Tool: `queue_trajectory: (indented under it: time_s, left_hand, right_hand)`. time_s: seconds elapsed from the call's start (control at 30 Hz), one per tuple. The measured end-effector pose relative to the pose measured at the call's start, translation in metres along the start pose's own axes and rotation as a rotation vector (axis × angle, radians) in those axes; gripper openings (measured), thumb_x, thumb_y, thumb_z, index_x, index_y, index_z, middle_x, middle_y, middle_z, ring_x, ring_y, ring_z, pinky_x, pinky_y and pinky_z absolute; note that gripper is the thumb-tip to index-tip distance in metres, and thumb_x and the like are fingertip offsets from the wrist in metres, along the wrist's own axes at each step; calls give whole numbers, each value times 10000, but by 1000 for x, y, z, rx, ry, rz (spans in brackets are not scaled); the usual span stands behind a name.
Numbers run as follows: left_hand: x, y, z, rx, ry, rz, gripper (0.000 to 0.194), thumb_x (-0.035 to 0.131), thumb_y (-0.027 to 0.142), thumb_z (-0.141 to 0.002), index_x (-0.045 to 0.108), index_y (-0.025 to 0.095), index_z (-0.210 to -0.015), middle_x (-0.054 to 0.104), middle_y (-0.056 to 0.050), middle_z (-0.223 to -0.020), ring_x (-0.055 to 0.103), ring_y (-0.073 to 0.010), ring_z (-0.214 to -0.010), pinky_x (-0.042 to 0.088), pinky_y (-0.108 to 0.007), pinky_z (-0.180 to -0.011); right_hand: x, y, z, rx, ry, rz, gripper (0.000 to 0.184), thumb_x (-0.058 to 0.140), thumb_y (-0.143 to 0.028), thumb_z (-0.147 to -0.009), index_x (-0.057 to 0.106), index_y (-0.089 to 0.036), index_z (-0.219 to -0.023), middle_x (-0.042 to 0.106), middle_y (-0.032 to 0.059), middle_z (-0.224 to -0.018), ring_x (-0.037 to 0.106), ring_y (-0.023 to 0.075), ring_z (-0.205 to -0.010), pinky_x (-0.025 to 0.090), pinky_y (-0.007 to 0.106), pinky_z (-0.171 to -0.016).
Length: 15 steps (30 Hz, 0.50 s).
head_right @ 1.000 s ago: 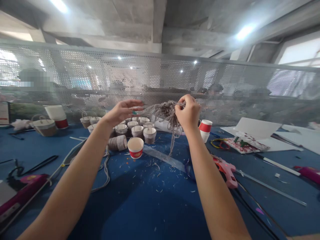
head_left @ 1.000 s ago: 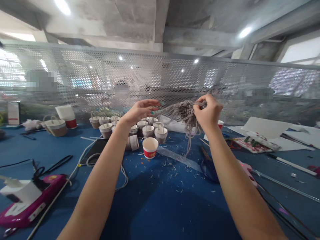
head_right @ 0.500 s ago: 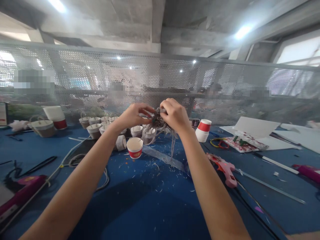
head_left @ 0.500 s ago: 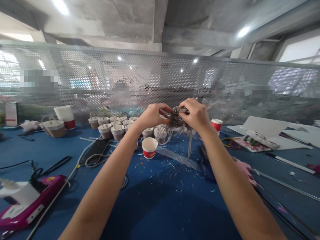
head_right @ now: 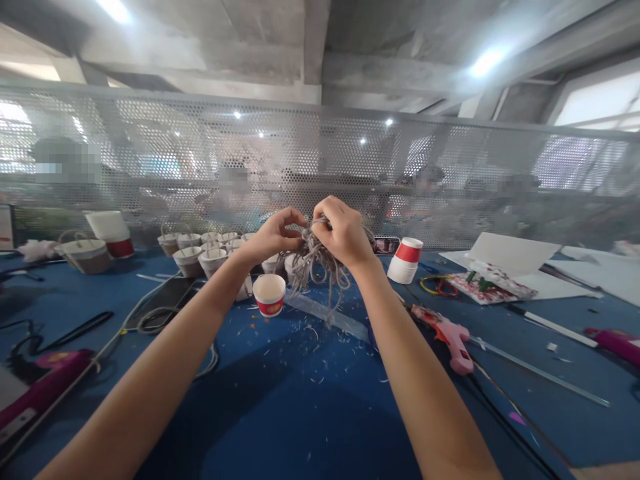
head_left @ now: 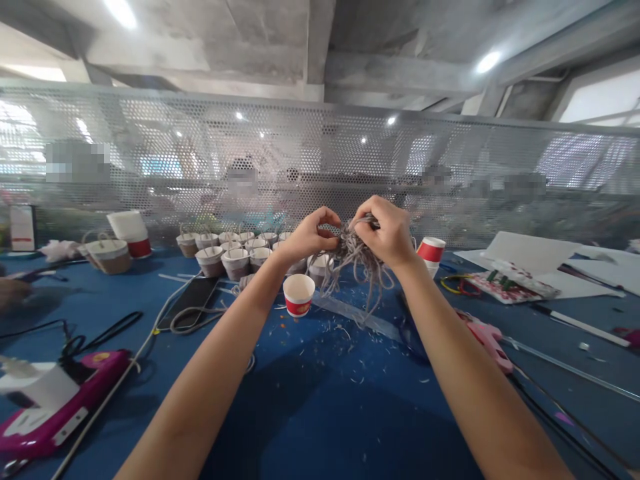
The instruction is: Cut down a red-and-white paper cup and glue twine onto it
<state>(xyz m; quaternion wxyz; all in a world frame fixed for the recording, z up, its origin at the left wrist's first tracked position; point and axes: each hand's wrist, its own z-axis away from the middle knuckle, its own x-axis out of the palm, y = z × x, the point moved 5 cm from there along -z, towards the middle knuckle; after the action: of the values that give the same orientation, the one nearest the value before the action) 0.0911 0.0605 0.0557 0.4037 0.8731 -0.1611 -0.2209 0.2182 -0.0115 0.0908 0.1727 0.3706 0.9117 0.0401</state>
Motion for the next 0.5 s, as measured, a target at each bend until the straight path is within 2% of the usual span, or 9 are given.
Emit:
queue_trajectory:
  time_s: [0.07, 0.17, 0.27, 0.37, 0.5]
  left_hand:
    - [1, 1, -1, 0, 5, -32, 342, 576, 55, -548, 468, 169, -852, 505, 5, -892, 509, -40, -621, 398, -187, -544]
    - [-2, 2, -3, 21, 39, -212, 399, 549, 20, -514, 465, 181, -869, 522, 13, -850, 522, -72, -678, 418, -203, -583]
    - [-13, 4, -4, 22, 176, -415, 453, 562, 39, -515, 456, 201, -925, 540, 22, -829, 514, -78, -635, 420, -215, -573]
    - [-28, 9, -2, -2, 356, -520, 457, 588, 90, -541, 456, 204, -963, 559, 4, -864, 526, -84, -596, 430, -231, -562]
    - [-37, 17, 1, -6, 445, -562, 468, 595, 98, -543, 470, 200, -983, 564, -38, -976, 577, -115, -648, 468, -266, -612]
  right_hand:
    - [2, -2, 1, -5, -49, 57, 156, 420, -71, -737, 454, -222, -718, 532, 5, -713, 514, 139, -681, 429, 286, -659]
    - [9, -6, 2, -55, -156, 172, 157, 402, -84, -768, 458, -219, -713, 526, 29, -734, 513, 156, -726, 442, 298, -679]
    - [14, -9, 5, -113, -218, 272, 158, 418, -88, -779, 489, -214, -717, 556, 46, -772, 528, 177, -794, 453, 316, -697]
    - [15, -4, 8, -110, -184, 348, 154, 445, -83, -762, 519, -217, -749, 571, 47, -793, 530, 195, -831, 458, 339, -712]
    - [13, 11, 13, 3, -96, 382, 195, 474, -94, -731, 527, -221, -870, 568, 65, -875, 529, 222, -871, 460, 373, -733]
